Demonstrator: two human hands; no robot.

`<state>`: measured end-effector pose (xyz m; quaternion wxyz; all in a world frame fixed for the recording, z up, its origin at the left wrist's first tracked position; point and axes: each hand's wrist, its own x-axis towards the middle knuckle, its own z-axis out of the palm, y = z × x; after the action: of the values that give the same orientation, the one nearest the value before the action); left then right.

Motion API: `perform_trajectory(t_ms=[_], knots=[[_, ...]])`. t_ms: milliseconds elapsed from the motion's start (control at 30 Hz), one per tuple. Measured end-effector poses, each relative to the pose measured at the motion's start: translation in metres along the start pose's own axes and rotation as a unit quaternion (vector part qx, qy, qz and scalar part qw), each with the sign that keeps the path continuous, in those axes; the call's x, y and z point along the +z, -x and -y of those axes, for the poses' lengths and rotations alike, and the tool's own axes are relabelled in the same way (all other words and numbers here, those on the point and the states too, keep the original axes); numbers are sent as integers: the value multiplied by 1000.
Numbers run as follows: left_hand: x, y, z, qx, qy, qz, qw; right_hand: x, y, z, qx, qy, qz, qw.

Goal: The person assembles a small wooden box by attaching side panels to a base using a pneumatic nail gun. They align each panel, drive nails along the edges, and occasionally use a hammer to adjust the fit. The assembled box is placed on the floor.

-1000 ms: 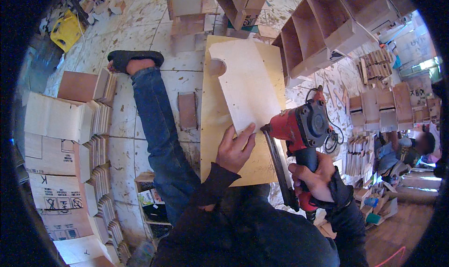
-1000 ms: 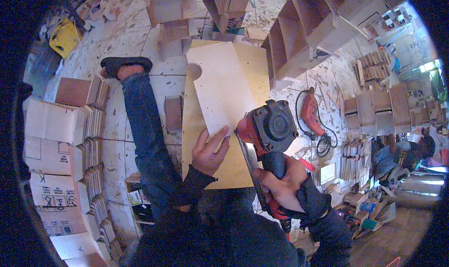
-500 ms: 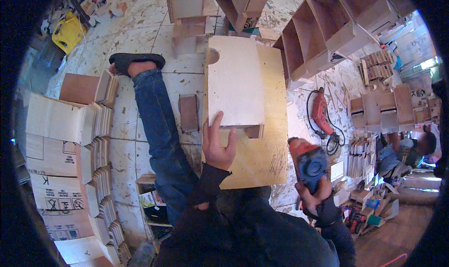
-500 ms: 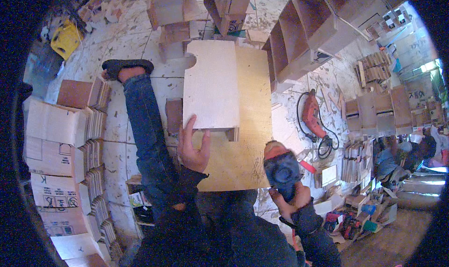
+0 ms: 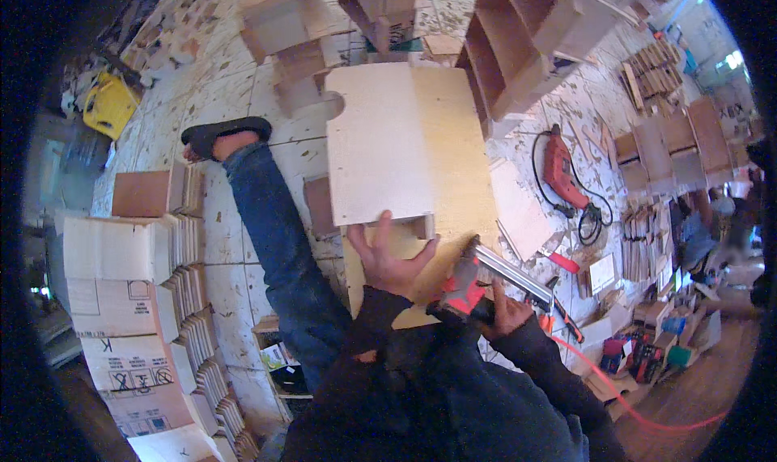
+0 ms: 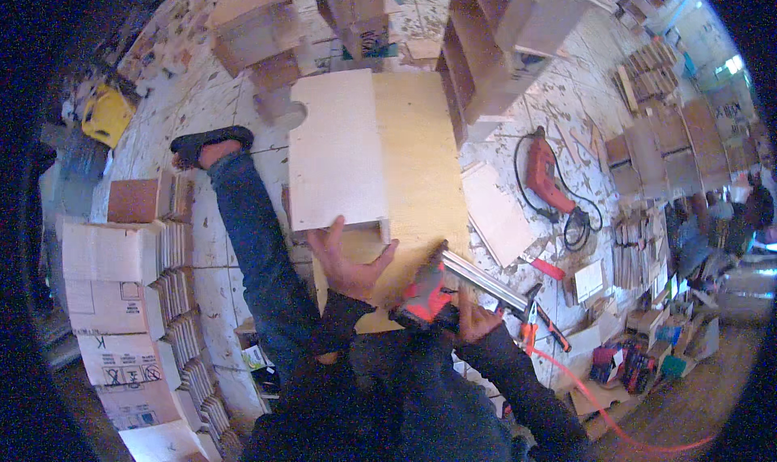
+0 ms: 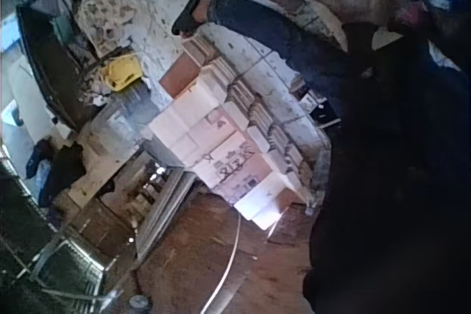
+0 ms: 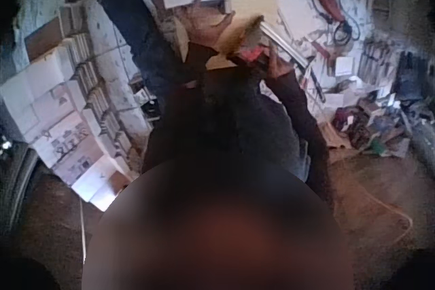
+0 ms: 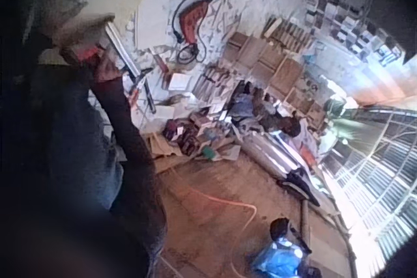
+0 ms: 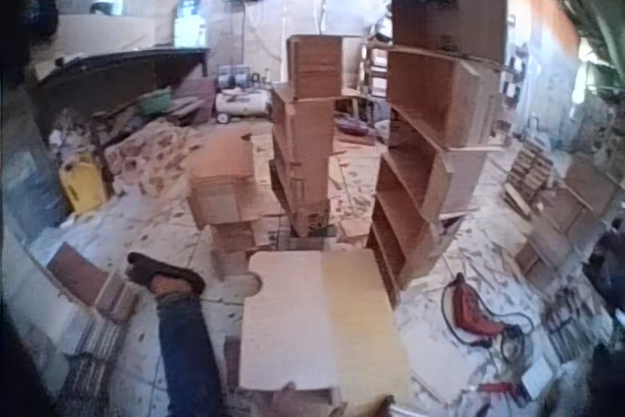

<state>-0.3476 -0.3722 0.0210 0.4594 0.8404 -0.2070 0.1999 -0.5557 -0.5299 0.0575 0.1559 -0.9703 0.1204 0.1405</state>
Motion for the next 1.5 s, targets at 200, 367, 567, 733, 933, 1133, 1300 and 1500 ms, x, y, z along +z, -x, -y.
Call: perform_trajectory(t_ms=[200, 367, 567, 733, 933, 1133, 1300, 1500], knots=[[-24, -11, 18, 52, -5, 17, 998, 26, -3, -1, -135, 71, -68, 986], [-36, -11, 9, 17, -10, 40, 999, 45, -3, 8, -161, 101, -137, 972], [-37, 7, -42, 17, -109, -15, 994, 66, -6, 11, -122, 85, -168, 974], [-20, 45, -75, -29, 26, 205, 978, 67, -1, 20, -60, 62, -180, 980], [2, 51, -56, -174, 17, 296, 939, 61, -1, 24, -46, 0, -172, 984], [3, 57, -49, -111, -46, 333, 935, 61, -5, 26, -40, -10, -176, 983], [0, 59, -47, -129, -43, 330, 934, 48, -4, 24, -62, -27, -188, 980], [1, 58, -59, -46, -114, 285, 951, 38, 20, -34, 164, -141, -333, 918]])
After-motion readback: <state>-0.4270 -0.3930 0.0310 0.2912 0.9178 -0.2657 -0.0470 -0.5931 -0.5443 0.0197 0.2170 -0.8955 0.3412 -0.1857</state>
